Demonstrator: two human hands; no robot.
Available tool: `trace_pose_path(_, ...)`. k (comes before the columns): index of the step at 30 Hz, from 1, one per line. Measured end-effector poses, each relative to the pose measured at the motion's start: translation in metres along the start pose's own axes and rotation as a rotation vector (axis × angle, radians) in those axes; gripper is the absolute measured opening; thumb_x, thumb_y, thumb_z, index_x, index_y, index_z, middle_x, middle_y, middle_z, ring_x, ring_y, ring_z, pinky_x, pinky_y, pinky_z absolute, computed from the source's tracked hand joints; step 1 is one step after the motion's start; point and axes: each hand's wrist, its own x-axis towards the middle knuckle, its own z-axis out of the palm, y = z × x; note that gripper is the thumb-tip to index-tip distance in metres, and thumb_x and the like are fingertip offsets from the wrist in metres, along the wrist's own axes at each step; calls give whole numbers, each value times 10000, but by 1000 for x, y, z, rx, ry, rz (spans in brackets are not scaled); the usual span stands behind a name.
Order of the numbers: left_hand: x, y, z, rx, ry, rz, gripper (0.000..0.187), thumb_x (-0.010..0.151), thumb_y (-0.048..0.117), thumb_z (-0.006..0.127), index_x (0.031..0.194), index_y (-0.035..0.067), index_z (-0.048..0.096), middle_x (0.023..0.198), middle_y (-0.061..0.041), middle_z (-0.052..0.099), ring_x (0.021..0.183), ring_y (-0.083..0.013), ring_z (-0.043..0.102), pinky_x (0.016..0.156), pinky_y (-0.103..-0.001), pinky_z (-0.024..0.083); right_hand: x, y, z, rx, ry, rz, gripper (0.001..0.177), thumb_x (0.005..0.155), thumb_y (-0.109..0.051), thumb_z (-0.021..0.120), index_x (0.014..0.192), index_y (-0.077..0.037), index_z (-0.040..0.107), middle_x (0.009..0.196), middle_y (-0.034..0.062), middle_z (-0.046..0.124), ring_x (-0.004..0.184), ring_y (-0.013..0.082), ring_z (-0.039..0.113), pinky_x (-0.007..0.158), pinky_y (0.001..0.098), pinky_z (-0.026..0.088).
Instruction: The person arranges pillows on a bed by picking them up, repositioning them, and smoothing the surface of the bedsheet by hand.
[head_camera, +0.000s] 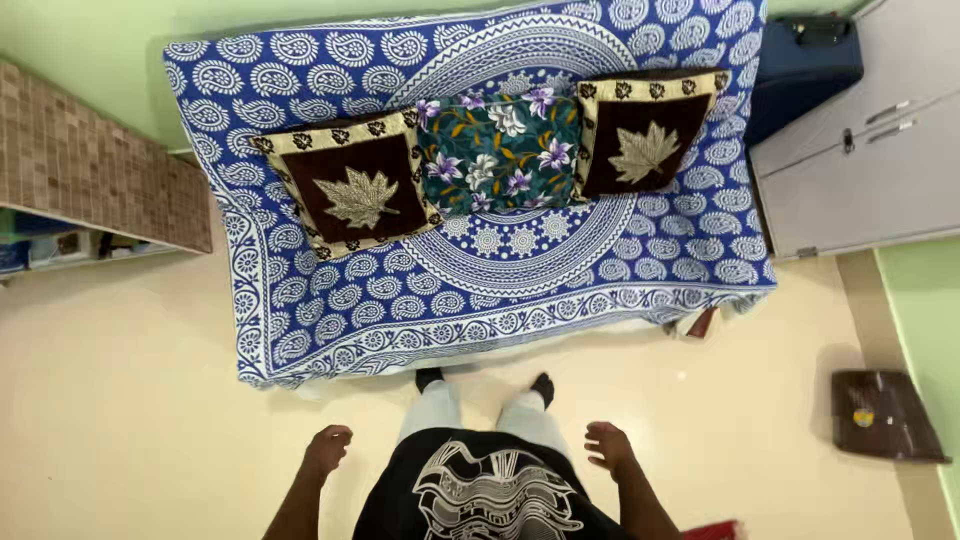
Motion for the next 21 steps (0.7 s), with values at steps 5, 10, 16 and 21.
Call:
trace_pose_path(5,60,5,-36,165,8,50,203,815,182,670,1003,119,712,918,-24,691,774,-182,624,632,-336,481,11,25,13,11,4,-72,269,893,-323,626,1105,-176,701,1085,42,743,936,227,711,761,432,552)
trace_pose_path(10,135,10,-5,909,-59,797,199,749,149,659,946,142,690,984,-17,697,923,-224,662,780,-368,539,77,53,-13,215,-51,201,252,893,-334,613,1048,-168,722,1017,46,727,879,250,667,713,465,512)
trace_pose_path(16,172,95,127,1075,-35,1088,150,948,215,568,1001,118,669,1051,-87,695,1003,-321,655,824,-428,524,132,-34,-9,-61,-12,95,131,925,-228,643,1020,-170,713,954,30,722,826,216,671,738,446,558)
trace_pose_path(21,186,191,273,327,-182,480,296,936,255,627,1188,101,603,1066,-106,726,820,-321,640,721,-462,509,245,-131,-13,-67,-101,-102,117,954,-255,656,1005,-155,690,889,35,707,764,163,696,638,371,569)
